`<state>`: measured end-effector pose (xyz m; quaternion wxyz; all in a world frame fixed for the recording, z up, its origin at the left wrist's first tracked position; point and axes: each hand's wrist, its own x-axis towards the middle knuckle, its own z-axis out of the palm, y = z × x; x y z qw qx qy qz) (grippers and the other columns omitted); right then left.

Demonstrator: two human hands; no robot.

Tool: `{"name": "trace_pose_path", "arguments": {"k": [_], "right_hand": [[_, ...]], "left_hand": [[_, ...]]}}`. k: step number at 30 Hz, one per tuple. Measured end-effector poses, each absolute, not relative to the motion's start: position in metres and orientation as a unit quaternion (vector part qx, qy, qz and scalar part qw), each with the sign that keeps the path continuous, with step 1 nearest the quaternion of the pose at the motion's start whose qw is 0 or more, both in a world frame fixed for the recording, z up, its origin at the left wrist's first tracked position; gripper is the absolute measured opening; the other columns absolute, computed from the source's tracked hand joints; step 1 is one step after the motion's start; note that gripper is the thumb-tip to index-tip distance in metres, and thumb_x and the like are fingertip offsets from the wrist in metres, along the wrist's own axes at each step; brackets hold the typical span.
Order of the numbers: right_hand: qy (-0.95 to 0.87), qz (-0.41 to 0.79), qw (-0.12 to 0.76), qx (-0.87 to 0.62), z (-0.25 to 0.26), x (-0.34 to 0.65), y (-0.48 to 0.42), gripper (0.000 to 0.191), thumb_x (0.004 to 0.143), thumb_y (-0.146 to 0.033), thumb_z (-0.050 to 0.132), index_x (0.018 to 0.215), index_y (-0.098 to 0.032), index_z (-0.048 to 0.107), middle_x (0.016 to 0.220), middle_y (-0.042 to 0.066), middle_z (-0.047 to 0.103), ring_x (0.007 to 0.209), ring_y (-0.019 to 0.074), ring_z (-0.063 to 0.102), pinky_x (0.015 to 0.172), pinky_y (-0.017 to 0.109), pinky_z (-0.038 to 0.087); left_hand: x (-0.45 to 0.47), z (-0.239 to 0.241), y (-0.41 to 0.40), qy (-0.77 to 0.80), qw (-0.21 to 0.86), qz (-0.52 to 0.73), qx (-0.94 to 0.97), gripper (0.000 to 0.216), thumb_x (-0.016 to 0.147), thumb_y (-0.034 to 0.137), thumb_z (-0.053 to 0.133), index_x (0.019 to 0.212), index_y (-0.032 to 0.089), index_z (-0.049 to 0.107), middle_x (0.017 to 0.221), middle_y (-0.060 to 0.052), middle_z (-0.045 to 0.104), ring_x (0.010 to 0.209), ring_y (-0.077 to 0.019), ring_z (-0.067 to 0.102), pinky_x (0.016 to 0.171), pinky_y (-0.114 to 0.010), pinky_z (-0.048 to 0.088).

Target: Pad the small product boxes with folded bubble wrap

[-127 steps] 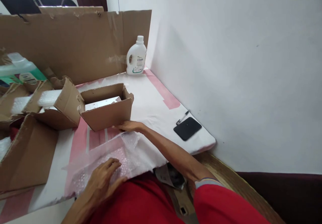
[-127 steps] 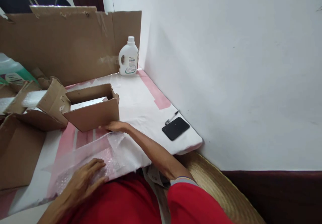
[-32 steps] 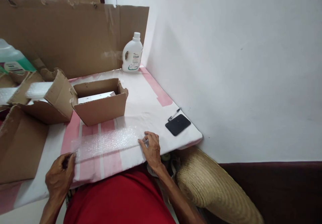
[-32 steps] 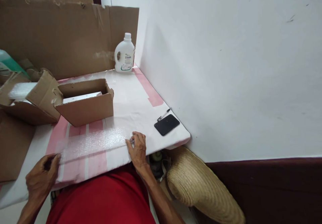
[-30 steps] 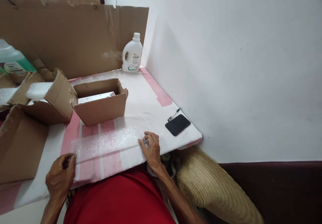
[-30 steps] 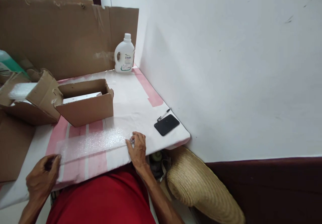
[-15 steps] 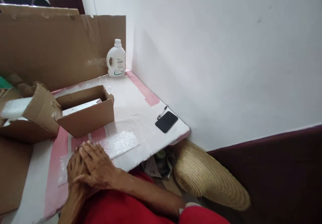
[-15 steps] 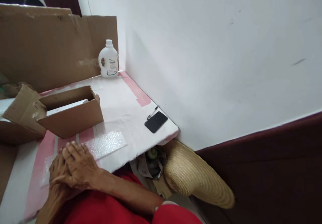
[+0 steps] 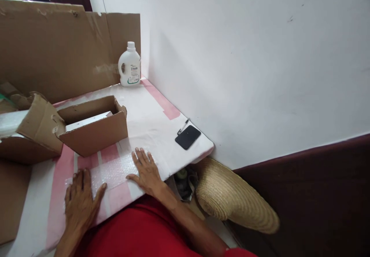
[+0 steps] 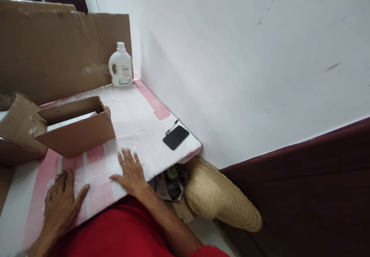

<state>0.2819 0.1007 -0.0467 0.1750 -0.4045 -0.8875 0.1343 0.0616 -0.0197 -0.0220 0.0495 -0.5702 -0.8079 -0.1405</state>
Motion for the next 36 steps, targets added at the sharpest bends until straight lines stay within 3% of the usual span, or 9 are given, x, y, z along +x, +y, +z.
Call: {"name": "trace_pose_path", "arguments": {"k": [3, 6, 11, 15, 19, 22, 24, 29, 36], "right_hand": [[-0.876, 0.126, 0.163, -0.436, -0.045, 0.304, 0.105, 0.088, 0.097, -0.068, 0.048, 0.161, -0.012, 0.025, 0.169, 0.015, 0.019, 0.157, 0.0320, 0.015, 0.126, 0.055, 0.018], [-0.879, 0.123, 0.155, -0.434, -0.044, 0.311, 0.106, 0.091, 0.095, -0.070, 0.050, 0.161, -0.013, 0.025, 0.169, 0.016, 0.019, 0.157, 0.0316, 0.014, 0.126, 0.054, 0.017], [-0.898, 0.114, 0.148, -0.398, -0.046, 0.318, 0.119, 0.102, 0.088, -0.076, 0.054, 0.162, -0.013, 0.024, 0.168, 0.019, 0.021, 0.157, 0.0328, 0.017, 0.125, 0.056, 0.018], [-0.913, 0.092, 0.138, -0.373, -0.046, 0.328, 0.152, 0.096, 0.087, -0.072, 0.060, 0.161, -0.018, 0.029, 0.166, 0.017, 0.028, 0.156, 0.0353, 0.020, 0.124, 0.061, 0.018], [-0.899, 0.081, 0.139, -0.408, -0.032, 0.325, 0.180, 0.087, 0.090, -0.064, 0.064, 0.158, -0.016, 0.036, 0.165, 0.021, 0.030, 0.154, 0.0408, 0.022, 0.121, 0.065, 0.021], [-0.892, 0.068, 0.197, -0.400, -0.020, 0.311, 0.166, 0.084, 0.093, -0.062, 0.060, 0.155, -0.010, 0.039, 0.162, 0.026, 0.032, 0.152, 0.0434, 0.026, 0.120, 0.064, 0.024], [-0.916, 0.066, 0.237, -0.316, -0.015, 0.298, 0.138, 0.084, 0.093, -0.067, 0.056, 0.150, -0.006, 0.044, 0.156, 0.028, 0.042, 0.149, 0.0415, 0.033, 0.118, 0.058, 0.029], [-0.969, 0.089, 0.210, -0.093, -0.022, 0.269, 0.059, 0.070, 0.095, -0.070, 0.048, 0.136, -0.014, 0.053, 0.139, 0.016, 0.061, 0.128, 0.0300, 0.053, 0.099, 0.045, 0.045], [-0.960, 0.128, 0.191, -0.158, -0.034, 0.262, 0.046, 0.028, 0.098, -0.043, 0.061, 0.110, -0.017, 0.060, 0.113, 0.010, 0.070, 0.102, 0.0236, 0.060, 0.084, 0.036, 0.049]], "left_hand": [[0.043, -0.029, -0.034, -0.817, 0.041, -0.139, -0.558, 0.090, 0.092, 0.064, 0.025, 0.151, -0.002, 0.036, 0.159, -0.031, 0.035, 0.151, -0.0432, 0.027, 0.121, -0.060, 0.022], [0.019, -0.040, -0.049, -0.802, 0.030, -0.146, -0.579, 0.091, 0.088, 0.067, 0.032, 0.154, 0.005, 0.032, 0.161, -0.028, 0.033, 0.153, -0.0416, 0.025, 0.120, -0.061, 0.023], [-0.012, -0.047, -0.065, -0.761, 0.027, -0.158, -0.628, 0.098, 0.081, 0.075, 0.044, 0.151, 0.007, 0.037, 0.155, -0.026, 0.043, 0.145, -0.0412, 0.040, 0.118, -0.057, 0.033], [-0.012, -0.041, -0.075, -0.741, 0.018, -0.129, -0.658, 0.088, 0.079, 0.072, 0.053, 0.148, 0.018, 0.044, 0.151, -0.019, 0.052, 0.138, -0.0357, 0.050, 0.114, -0.050, 0.040], [0.004, -0.041, -0.093, -0.722, 0.067, -0.091, -0.683, 0.093, 0.073, 0.069, 0.062, 0.151, 0.022, 0.042, 0.150, -0.019, 0.053, 0.140, -0.0397, 0.047, 0.111, -0.053, 0.039], [0.012, -0.041, -0.105, -0.712, 0.090, -0.083, -0.692, 0.074, 0.080, 0.054, 0.059, 0.147, 0.023, 0.048, 0.144, -0.016, 0.059, 0.137, -0.0370, 0.050, 0.112, -0.052, 0.036], [0.013, -0.038, -0.107, -0.698, 0.103, -0.092, -0.703, 0.058, 0.084, 0.043, 0.055, 0.139, 0.025, 0.056, 0.134, -0.013, 0.067, 0.129, -0.0335, 0.057, 0.110, -0.049, 0.037], [0.011, -0.028, -0.101, -0.648, 0.140, -0.156, -0.733, 0.036, 0.087, 0.035, 0.053, 0.118, 0.027, 0.069, 0.108, -0.008, 0.076, 0.103, -0.0276, 0.067, 0.094, -0.041, 0.046], [0.022, 0.005, -0.084, -0.629, 0.092, -0.265, -0.725, 0.023, 0.089, 0.033, 0.056, 0.105, 0.032, 0.073, 0.108, -0.005, 0.076, 0.097, -0.0242, 0.071, 0.087, -0.039, 0.053]]}}
